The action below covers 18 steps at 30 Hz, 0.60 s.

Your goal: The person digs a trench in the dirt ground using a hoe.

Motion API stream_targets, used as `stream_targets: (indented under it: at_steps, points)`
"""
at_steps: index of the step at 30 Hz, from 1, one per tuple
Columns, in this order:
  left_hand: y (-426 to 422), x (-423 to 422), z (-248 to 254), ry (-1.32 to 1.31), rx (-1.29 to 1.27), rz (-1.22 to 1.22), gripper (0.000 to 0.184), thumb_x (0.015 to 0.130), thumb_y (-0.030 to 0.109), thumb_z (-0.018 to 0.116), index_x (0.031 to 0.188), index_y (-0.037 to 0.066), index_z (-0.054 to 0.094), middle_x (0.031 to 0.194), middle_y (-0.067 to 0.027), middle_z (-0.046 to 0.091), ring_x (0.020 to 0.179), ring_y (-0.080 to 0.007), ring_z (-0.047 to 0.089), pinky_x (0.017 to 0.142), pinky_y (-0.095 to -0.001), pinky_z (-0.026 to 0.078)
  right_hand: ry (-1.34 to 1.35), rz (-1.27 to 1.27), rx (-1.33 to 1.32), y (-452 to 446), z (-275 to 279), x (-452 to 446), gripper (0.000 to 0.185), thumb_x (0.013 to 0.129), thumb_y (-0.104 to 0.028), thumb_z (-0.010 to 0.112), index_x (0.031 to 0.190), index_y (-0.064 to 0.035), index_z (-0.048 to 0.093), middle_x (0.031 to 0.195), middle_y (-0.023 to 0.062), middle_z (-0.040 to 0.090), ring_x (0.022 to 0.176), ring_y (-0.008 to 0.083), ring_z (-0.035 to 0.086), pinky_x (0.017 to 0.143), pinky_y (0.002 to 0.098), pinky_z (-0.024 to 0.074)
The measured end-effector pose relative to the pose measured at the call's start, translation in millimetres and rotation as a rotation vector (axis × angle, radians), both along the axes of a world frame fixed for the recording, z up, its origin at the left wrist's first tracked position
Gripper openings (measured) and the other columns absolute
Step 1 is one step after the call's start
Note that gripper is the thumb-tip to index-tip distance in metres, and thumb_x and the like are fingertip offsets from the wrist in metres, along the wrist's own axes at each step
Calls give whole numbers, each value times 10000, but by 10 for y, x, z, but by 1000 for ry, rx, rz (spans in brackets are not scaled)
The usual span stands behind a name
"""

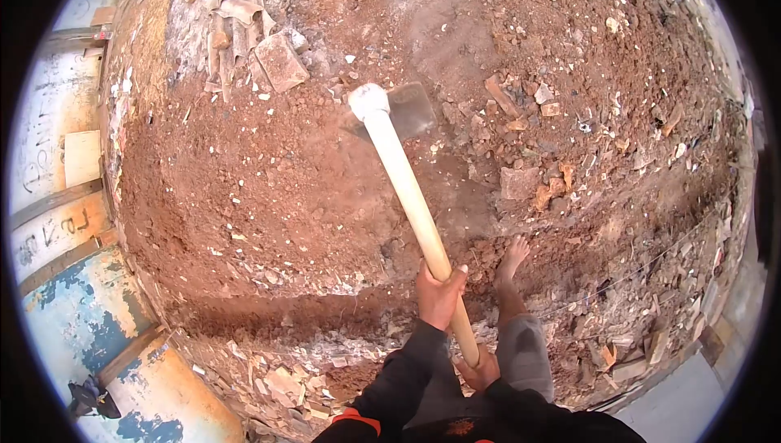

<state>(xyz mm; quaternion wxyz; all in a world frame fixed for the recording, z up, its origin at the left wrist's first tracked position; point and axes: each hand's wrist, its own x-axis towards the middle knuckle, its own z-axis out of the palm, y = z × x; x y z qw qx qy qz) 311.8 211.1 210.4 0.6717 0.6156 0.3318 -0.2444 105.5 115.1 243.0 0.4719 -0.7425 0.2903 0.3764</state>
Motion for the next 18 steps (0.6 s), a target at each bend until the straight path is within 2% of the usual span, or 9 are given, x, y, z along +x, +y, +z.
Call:
stream_targets:
  at_steps: [3,7,8,9,11,12,14,17,18]
  points:
    - [-22,1108,703,-259,52,66,314,892,89,731,1081,34,486,772,-44,587,578,-118,592,518,-273,496,-377,-71,119,115,-216,1163,536,836,-470,779,988,-11,548,774,212,683,740,417,704,654,477,554]
    - [25,2050,257,-439,147,-23,292,867,51,707,1039,6,475,740,-46,584,495,-126,569,454,-277,482,-443,-59,84,176,-716,2048,488,847,-417,780,1016,-11,569,744,214,671,758,395,709,652,444,541]
    - [-28,2034,-19,-368,149,-9,279,859,40,697,1026,6,476,735,-51,584,488,-132,568,445,-290,480,-363,-86,59,127,-799,2067,472,851,-401,777,1019,-8,578,732,218,668,753,382,711,645,431,538]
    - [-108,1948,-405,-298,146,3,267,851,29,687,1013,6,477,729,-55,584,482,-139,567,436,-303,478,-284,-115,30,80,-874,2063,456,855,-385,775,1022,-5,587,721,222,664,748,369,714,637,418,534]
    - [-205,1131,-1291,65,116,-23,246,840,22,678,997,-3,489,731,-78,586,474,-160,570,418,-324,471,-122,-181,50,29,-1130,1100,460,856,-379,773,1043,6,605,762,234,676,738,350,717,639,416,536]
    - [-210,457,-1775,249,112,-63,248,829,15,678,1000,-14,500,741,-99,585,466,-176,570,399,-336,460,124,-285,126,-25,-695,880,498,851,-404,771,1074,14,615,825,244,691,750,340,721,664,434,542]
    - [-392,-329,-1764,401,81,-35,303,817,0,705,1045,-14,506,759,-101,589,470,-184,576,380,-334,447,116,-79,-93,-240,-683,-15,509,823,-394,777,1076,16,616,848,241,700,769,382,720,696,458,562]
    - [-496,-744,-1011,406,-23,74,263,840,15,701,1010,10,501,748,-69,583,476,-154,566,414,-311,469,199,-56,-65,-367,-156,-401,494,799,-353,789,1057,36,626,827,259,684,821,416,709,699,460,545]
    - [-527,-569,-857,385,-26,74,263,840,15,701,1010,10,501,748,-69,583,476,-154,566,414,-311,469,107,-12,-87,-371,-180,-389,489,801,-353,789,1052,31,621,819,257,684,820,424,707,698,465,547]
